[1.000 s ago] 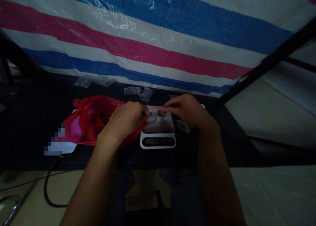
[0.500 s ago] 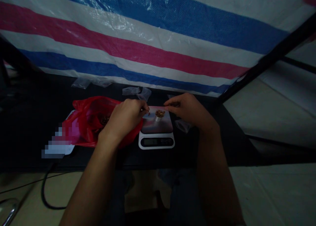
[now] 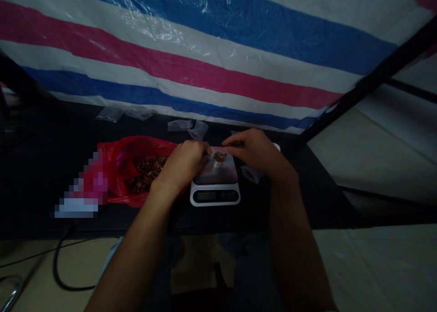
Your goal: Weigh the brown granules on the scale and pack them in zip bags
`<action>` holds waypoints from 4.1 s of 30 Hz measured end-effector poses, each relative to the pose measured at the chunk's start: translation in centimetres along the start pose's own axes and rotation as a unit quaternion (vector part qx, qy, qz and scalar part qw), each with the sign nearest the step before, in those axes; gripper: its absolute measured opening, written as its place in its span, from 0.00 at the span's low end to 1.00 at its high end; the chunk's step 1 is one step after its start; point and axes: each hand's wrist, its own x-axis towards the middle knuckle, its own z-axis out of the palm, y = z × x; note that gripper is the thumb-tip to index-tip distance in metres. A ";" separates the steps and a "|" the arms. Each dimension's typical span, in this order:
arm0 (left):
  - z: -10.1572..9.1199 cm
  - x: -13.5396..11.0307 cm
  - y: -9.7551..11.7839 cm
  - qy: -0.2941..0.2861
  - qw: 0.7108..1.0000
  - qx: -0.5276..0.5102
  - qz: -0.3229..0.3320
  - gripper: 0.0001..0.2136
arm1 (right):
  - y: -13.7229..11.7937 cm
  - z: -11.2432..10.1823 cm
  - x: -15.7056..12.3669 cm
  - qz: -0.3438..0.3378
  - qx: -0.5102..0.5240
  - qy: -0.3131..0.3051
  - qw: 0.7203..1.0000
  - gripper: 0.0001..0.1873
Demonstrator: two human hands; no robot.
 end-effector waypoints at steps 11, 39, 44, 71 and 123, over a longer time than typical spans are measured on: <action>0.3 0.3 -1.2 0.005 0.998 -0.028 0.053 0.12 | -0.7 1.2 0.6 -0.027 0.033 -0.036 0.998 0.08; -5.4 -4.3 -6.1 -0.100 0.979 -0.049 -0.170 0.11 | 0.5 0.6 0.2 -0.022 0.028 0.008 0.999 0.15; -5.4 -4.4 -5.5 -0.091 0.983 -0.045 -0.153 0.11 | 0.7 1.1 0.3 -0.021 0.063 -0.006 0.998 0.15; -4.4 -4.0 -4.4 -0.048 0.997 -0.002 -0.054 0.13 | -0.2 -1.3 -5.6 0.191 -0.158 -0.114 0.962 0.11; -6.6 -4.7 -3.5 0.054 0.995 0.039 -0.068 0.14 | -0.5 0.8 -1.3 -0.034 -0.005 0.040 0.999 0.09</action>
